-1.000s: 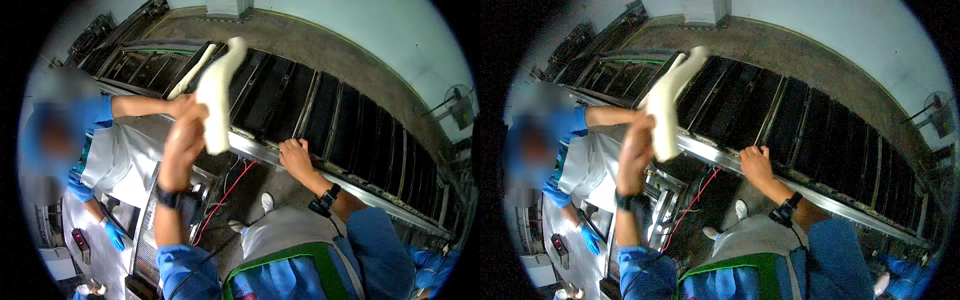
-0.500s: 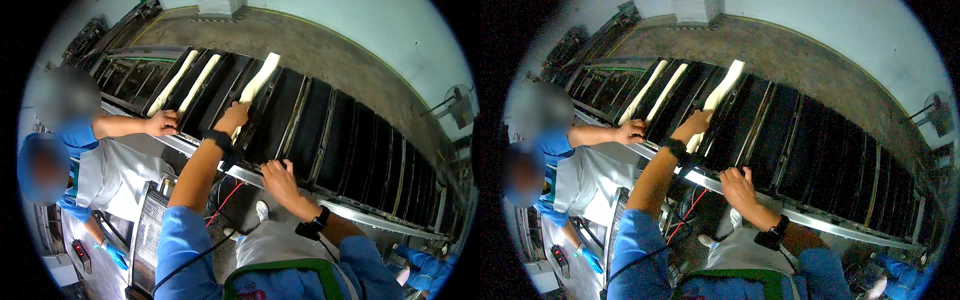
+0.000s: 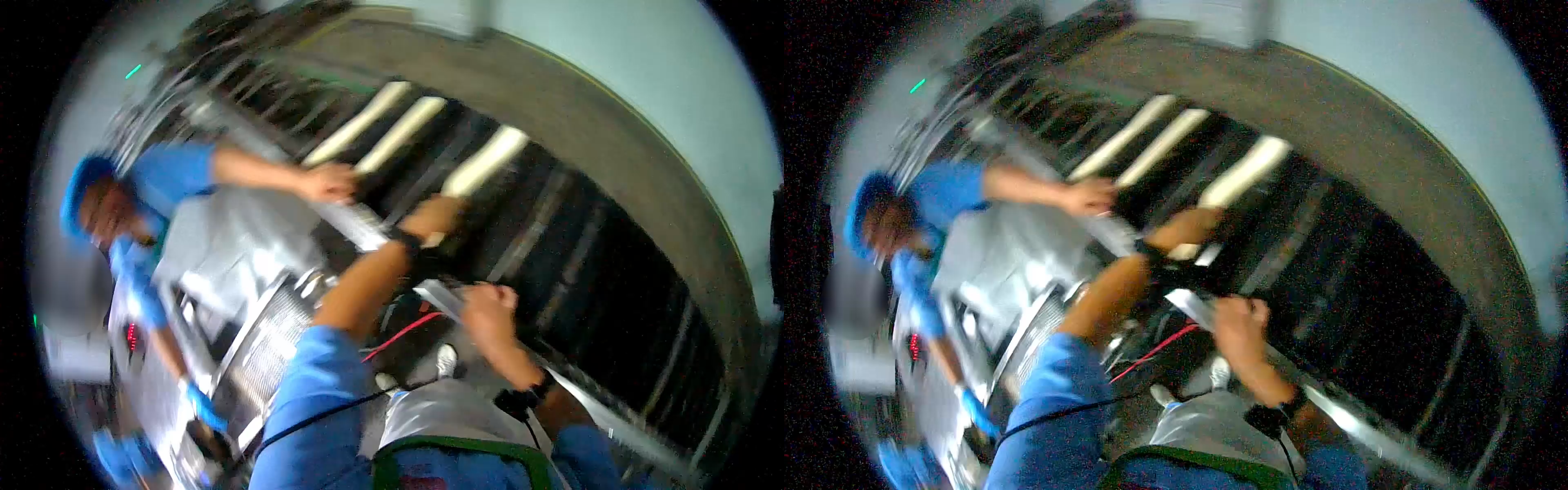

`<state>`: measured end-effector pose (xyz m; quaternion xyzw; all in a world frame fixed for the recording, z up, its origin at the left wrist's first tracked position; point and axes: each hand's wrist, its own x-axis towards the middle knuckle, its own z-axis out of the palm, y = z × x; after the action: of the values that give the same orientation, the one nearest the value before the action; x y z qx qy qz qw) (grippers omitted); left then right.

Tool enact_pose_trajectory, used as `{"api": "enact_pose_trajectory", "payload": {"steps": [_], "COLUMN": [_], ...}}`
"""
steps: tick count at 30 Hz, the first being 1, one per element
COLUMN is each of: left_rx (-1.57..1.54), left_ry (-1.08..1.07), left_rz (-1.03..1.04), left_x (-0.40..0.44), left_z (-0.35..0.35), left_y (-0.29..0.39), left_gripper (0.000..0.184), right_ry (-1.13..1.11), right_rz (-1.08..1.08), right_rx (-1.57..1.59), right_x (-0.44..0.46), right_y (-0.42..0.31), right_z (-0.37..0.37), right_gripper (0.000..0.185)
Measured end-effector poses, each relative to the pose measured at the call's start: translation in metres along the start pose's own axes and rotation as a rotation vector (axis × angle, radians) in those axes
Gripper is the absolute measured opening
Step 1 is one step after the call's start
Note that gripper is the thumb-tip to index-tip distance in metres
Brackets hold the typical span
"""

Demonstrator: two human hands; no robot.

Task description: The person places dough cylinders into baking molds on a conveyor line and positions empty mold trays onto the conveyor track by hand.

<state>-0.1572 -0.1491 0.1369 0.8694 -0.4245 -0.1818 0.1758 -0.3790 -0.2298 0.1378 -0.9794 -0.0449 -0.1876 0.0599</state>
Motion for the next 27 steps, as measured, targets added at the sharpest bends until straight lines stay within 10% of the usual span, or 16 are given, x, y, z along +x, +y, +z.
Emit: {"api": "enact_pose_trajectory", "payload": {"steps": [3, 18, 23, 27], "left_rx": [0.289, 0.004, -0.186, -0.332], "left_ry": [0.169, 0.709, 0.715, 0.502], "left_rz": [-0.385, -0.116, -0.085, -0.468], "left_x": [-0.01, -0.118, -0.249, -0.385], "left_z": [0.012, 0.027, 0.065, 0.099], "left_y": [0.016, -0.011, -0.019, -0.044], "left_gripper": [0.023, 0.027, 0.035, 0.03], "right_ry": [-0.089, -0.12, -0.094, -0.093], "right_rz": [-0.007, -0.041, -0.04, -0.024], "right_rx": [0.144, 0.014, 0.005, -0.004], "right_x": [0.017, 0.03, 0.029, 0.031], "right_y": [-0.003, -0.034, -0.031, -0.04], "right_z": [0.012, 0.027, 0.038, 0.034], "right_gripper": [0.024, 0.031, 0.032, 0.03]}}
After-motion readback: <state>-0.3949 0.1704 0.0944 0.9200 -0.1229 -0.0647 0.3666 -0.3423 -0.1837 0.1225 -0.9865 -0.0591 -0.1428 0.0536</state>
